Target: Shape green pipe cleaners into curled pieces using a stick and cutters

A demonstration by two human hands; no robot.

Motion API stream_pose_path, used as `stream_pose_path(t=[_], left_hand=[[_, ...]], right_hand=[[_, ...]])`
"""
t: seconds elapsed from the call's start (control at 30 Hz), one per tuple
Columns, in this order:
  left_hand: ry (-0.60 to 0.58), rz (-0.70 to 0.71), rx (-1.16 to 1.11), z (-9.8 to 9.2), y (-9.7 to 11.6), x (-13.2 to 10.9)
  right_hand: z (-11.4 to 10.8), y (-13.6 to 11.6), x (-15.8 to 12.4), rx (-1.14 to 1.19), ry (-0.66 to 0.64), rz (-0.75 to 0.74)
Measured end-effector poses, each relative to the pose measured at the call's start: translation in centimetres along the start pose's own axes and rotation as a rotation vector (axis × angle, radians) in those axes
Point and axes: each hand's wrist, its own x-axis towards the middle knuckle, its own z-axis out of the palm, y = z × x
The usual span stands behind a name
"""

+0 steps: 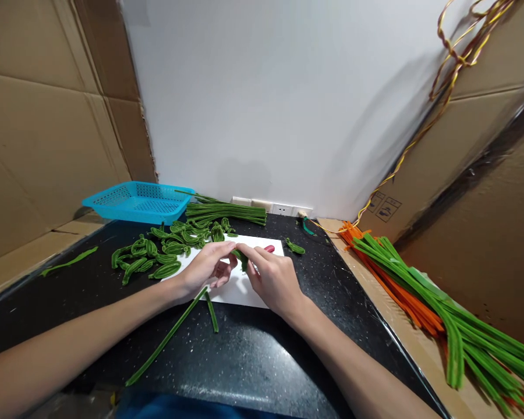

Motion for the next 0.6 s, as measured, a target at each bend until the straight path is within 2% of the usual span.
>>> stream_pose_path(t=[0.23, 0.43, 0.6], left_hand=[[0.096, 0.039, -0.076, -0.25, 0.28, 0.03], [0.180, 0.069, -0.093, -0.49, 0.24, 0.35], [0.166, 0.085, -0.062, -0.51, 0.12, 0.50]], right_hand=[[0.13, -0.24, 0.14, 0.025, -0.034, 0.135], [-0.05, -0.56, 0.05, 0.084, -0.054, 0.051], [0.44, -0.68, 0.03, 0.033, -0.031, -0.017]])
